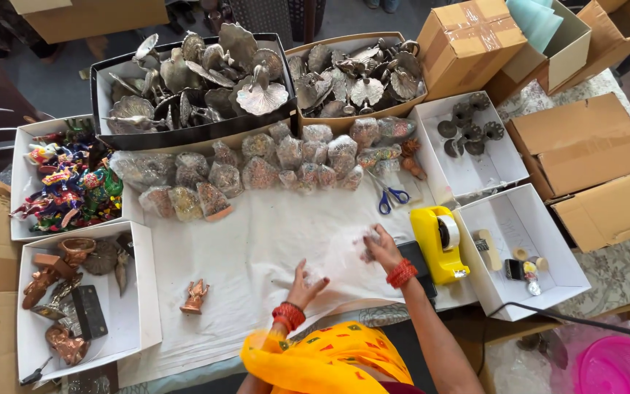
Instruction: The person cuts a piece of bubble wrap with scissors, then wraps a small copper-colored decorative item in the bubble wrap. They secure the wrapped item with a piece of tape from a yellow tape dispenser.
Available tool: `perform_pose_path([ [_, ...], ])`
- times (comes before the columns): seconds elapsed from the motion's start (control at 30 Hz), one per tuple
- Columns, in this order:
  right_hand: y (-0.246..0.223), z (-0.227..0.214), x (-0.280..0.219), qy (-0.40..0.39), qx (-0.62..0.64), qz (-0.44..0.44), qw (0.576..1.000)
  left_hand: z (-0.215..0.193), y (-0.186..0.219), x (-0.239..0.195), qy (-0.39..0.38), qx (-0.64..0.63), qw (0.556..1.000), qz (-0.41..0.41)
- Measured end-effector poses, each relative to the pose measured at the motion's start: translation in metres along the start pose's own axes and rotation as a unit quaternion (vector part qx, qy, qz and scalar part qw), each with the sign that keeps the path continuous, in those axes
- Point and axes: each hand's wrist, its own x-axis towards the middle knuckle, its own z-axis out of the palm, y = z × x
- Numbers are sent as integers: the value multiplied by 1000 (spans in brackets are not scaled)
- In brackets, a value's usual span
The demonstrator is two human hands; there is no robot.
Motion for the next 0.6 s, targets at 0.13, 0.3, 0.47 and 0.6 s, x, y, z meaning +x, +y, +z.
perform_pose_path([
  [0.13, 9, -3, 46, 12, 22, -46, 999, -18, -11, 51, -7, -165, 982, -93],
  [0.3, -11, 5, 50, 16, -19, -20, 999, -80, -27, 85, 41, -324, 932, 156],
  [0.47, -14, 6, 57, -33, 6, -4, 999, -101, 85, 25, 72, -305, 931, 185],
  [0.6, -61, 31, 41, -13, -32, 36, 999, -104, 98, 30, 85, -305, 923, 217],
])
